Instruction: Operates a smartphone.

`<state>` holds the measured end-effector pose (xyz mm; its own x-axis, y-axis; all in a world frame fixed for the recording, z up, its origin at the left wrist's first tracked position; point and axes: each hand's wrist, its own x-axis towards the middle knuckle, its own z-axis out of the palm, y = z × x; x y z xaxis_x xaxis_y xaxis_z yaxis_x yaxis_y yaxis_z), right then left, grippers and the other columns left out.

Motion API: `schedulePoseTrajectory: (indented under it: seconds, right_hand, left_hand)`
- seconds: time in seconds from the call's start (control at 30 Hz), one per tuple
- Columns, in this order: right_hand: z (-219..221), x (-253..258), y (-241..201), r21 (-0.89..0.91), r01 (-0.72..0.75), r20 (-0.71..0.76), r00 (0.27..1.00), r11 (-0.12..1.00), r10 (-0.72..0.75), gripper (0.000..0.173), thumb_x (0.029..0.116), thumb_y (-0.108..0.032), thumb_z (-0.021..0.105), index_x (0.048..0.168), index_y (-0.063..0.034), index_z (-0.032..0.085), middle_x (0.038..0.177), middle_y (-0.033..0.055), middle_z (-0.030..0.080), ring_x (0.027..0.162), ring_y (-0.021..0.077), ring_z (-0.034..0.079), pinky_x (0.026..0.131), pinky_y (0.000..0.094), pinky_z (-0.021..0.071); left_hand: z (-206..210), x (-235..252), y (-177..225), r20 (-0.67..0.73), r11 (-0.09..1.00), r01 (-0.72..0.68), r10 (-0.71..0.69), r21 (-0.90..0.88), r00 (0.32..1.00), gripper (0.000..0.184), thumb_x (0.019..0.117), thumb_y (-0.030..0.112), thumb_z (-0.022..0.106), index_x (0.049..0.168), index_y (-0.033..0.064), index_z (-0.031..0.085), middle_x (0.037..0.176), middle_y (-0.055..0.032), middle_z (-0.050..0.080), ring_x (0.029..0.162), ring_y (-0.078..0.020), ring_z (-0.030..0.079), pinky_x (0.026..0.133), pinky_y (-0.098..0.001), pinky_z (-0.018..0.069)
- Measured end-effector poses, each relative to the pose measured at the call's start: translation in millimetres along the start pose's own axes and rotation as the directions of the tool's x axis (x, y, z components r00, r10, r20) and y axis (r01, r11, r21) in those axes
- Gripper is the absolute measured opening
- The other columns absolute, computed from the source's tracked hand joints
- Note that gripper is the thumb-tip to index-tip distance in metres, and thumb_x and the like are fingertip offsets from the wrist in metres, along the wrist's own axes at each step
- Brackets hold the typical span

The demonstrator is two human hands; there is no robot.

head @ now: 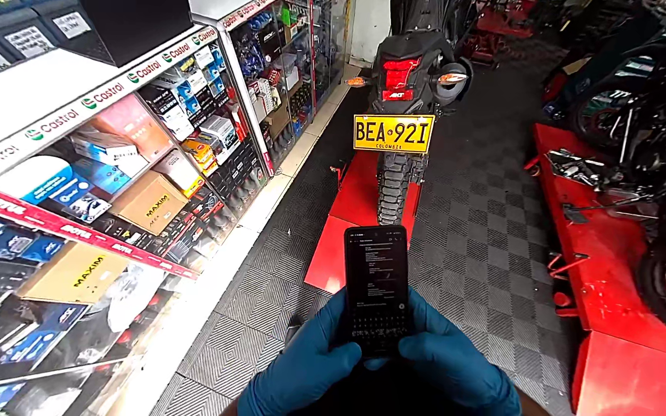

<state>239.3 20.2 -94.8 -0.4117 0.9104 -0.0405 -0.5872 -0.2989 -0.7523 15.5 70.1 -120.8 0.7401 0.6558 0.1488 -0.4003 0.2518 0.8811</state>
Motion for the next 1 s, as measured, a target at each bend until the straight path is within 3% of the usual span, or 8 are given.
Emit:
schedulePoseTrajectory:
  seconds: [0.3, 0.47, 0.77, 1.0]
  right_hand:
    - [1, -14, 6, -0.045, 0.001, -0.064, 0.998, 0.999, -0.004, 0.044, 0.0953, 0.003, 0.042, 0.139, -0.0047, 0.048, 0.125, 0.0179, 0.064, 0.11, 0.0314, 0.068, 0.088, 0.051, 0.0602]
    - [2, -21, 16, 0.014, 0.013, -0.034, 0.999, 1.0, -0.013, 0.053, 0.0908, 0.007, 0.045, 0.142, -0.0055, 0.044, 0.131, 0.0172, 0.062, 0.116, 0.0315, 0.065, 0.092, 0.0524, 0.0581]
    - [3, -30, 29, 0.047, 0.041, -0.022, 0.999, 0.998, -0.04, 0.056, 0.0907, 0.009, 0.045, 0.144, -0.0058, 0.043, 0.132, 0.0172, 0.061, 0.118, 0.031, 0.064, 0.094, 0.0524, 0.0572]
    - [4, -29, 33, 0.043, -0.001, -0.113, 0.994, 0.999, 0.006, 0.047, 0.0931, 0.005, 0.043, 0.139, -0.0043, 0.049, 0.128, 0.0185, 0.063, 0.114, 0.0317, 0.066, 0.092, 0.0534, 0.0581]
  left_hand:
    - [15, -8, -1, -0.017, 0.999, 0.016, -0.016, 0.04, 1.0, 0.061, 0.0995, 0.02, 0.064, 0.152, 0.0046, 0.036, 0.134, -0.0106, 0.062, 0.12, -0.0203, 0.063, 0.104, -0.0384, 0.0524]
    - [17, -16, -2, -0.024, 0.998, 0.042, -0.041, 0.049, 0.999, 0.06, 0.0997, 0.019, 0.063, 0.152, 0.0043, 0.036, 0.135, -0.0106, 0.062, 0.12, -0.0203, 0.063, 0.104, -0.0388, 0.0527]
    - [19, -25, -1, -0.056, 0.989, 0.131, -0.128, 0.063, 0.99, 0.062, 0.0974, 0.014, 0.062, 0.153, 0.0055, 0.035, 0.135, -0.0105, 0.062, 0.121, -0.0207, 0.063, 0.105, -0.0392, 0.0523]
    - [16, -26, -2, -0.07, 0.983, 0.166, -0.161, 0.074, 0.985, 0.062, 0.0973, 0.015, 0.062, 0.153, 0.0061, 0.035, 0.133, -0.0113, 0.063, 0.119, -0.0216, 0.064, 0.103, -0.0394, 0.0535]
